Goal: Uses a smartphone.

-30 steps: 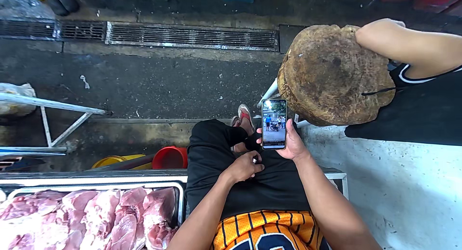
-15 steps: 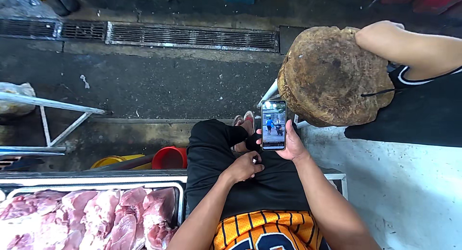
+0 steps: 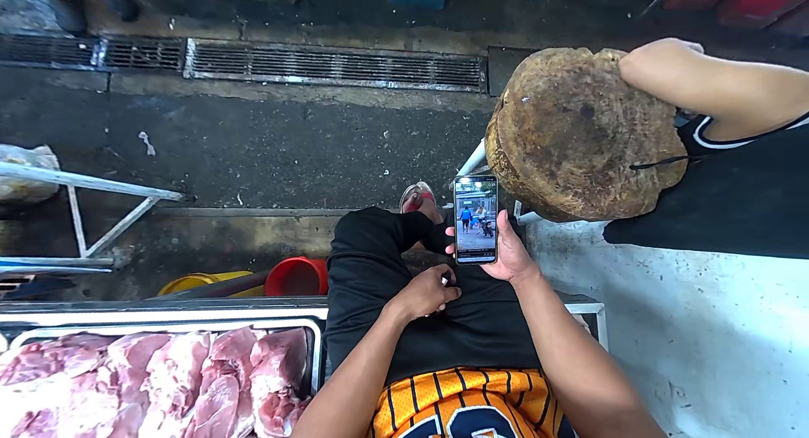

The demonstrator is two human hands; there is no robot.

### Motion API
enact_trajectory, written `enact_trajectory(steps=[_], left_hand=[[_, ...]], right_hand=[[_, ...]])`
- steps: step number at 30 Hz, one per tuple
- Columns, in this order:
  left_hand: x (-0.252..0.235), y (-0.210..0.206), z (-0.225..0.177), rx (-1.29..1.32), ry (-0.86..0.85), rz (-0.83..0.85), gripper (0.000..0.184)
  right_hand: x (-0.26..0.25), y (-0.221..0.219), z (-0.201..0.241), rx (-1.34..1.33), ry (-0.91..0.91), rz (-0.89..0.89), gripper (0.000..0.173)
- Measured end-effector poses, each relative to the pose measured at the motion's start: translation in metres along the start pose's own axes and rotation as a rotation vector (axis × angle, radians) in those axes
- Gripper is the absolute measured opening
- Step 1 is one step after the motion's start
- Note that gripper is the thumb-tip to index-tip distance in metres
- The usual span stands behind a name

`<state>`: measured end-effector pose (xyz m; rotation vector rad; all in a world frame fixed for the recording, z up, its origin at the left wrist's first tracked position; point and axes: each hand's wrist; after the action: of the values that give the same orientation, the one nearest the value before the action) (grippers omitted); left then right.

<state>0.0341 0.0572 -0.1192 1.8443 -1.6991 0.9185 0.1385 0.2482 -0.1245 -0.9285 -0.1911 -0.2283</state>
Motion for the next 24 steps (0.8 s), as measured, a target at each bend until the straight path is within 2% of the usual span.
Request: enact_trajectory(steps=[24], left_hand=[[-0.0037,0.0006,-0.0013,-0.022,-0.014,0.012,0.034]], right_hand=[[-0.0010,0.0095,0.0027,0.011,0.014,0.009,0.080]])
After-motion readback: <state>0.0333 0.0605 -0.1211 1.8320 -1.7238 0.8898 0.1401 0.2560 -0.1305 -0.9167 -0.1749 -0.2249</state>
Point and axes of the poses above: each hand's wrist, its own x-axis away from the middle knuckle, its own y-axis out of the back of the hand, z = x × y, and after that the axes turned 6 degrees about x, right-handed
